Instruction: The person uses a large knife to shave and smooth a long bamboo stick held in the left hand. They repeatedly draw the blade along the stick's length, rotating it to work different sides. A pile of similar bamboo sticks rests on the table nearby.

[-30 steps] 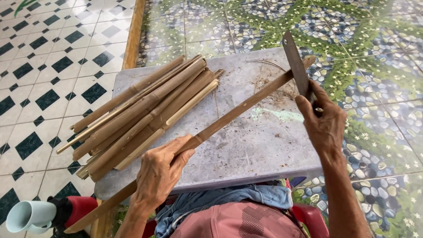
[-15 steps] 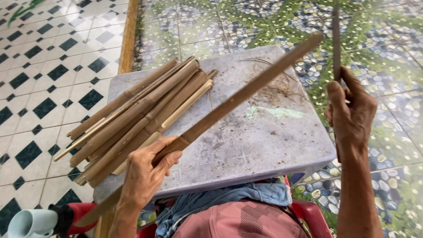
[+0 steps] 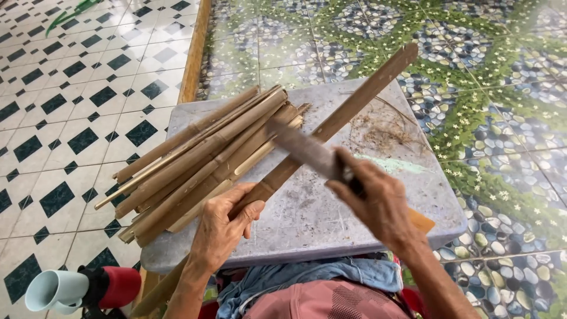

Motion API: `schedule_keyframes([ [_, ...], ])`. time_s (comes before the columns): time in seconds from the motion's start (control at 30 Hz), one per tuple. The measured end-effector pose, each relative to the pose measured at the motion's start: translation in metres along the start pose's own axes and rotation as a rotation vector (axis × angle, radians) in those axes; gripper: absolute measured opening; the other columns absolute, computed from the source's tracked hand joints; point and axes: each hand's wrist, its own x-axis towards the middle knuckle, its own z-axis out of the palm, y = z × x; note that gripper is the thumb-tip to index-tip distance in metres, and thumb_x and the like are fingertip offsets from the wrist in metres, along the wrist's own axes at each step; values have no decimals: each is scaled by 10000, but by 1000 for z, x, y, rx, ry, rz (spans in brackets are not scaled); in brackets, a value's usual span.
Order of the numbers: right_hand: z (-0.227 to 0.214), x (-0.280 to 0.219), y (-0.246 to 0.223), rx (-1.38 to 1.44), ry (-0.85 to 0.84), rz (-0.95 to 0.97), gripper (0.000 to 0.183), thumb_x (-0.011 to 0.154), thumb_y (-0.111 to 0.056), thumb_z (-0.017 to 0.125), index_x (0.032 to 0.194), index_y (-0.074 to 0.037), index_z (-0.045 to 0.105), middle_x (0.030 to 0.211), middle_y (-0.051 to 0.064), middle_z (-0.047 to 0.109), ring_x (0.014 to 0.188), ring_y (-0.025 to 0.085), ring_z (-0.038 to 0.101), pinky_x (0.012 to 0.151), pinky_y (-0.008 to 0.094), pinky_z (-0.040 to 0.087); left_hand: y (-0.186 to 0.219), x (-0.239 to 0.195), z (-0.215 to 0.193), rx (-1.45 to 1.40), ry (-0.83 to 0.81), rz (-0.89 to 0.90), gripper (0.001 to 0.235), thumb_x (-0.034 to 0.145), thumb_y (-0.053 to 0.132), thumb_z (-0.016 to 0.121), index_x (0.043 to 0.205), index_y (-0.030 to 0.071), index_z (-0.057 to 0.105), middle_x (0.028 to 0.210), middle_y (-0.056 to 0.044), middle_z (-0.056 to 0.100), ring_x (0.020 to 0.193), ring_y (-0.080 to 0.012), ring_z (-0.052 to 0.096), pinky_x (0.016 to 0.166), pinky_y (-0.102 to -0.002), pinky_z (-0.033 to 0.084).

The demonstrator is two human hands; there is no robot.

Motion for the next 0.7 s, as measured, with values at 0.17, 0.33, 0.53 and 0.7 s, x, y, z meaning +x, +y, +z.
schedule_keyframes([
  [0.17, -35, 6, 22, 92, 149, 146, 647, 922, -103, 742, 1524, -54, 510, 1275, 211, 710, 728, 225, 716, 641, 330, 650, -7, -6, 3, 248, 19, 90, 339, 921, 206, 717, 1247, 117, 698, 742, -2, 726, 524, -114, 620, 496, -274, 607],
  [0.33, -69, 9, 37, 128, 316, 337, 515, 1149, -37, 573, 1639, 103, 494, 1214, 357, 672, 769, 365, 656, 560, 468, 589, -3, -5, 1, 116, -11, 162, 374, 943, 313, 699, 1190, 32, 717, 954, -48, 797, 726, -145, 754, 579, -309, 558],
  [0.53, -78, 11, 13, 875, 219, 421, 488, 1157, -345, 418, 1557, -72, 478, 757, 6, 354, 559, 90, 318, 473, 214, 263, 3, -1, -8, -33, -84, -47, 293, 964, 245, 674, 1204, 89, 734, 677, 11, 632, 556, -91, 571, 544, -286, 518],
  [0.7, -62, 13, 28, 1213, 55, 406, 546, 1013, -527, 576, 1274, -67, 440, 732, -24, 365, 453, 45, 295, 380, 186, 240, 6, 1, -6, 3, -141, -17, 165, 936, 188, 708, 1072, 104, 750, 658, 5, 647, 574, -85, 589, 542, -258, 538],
])
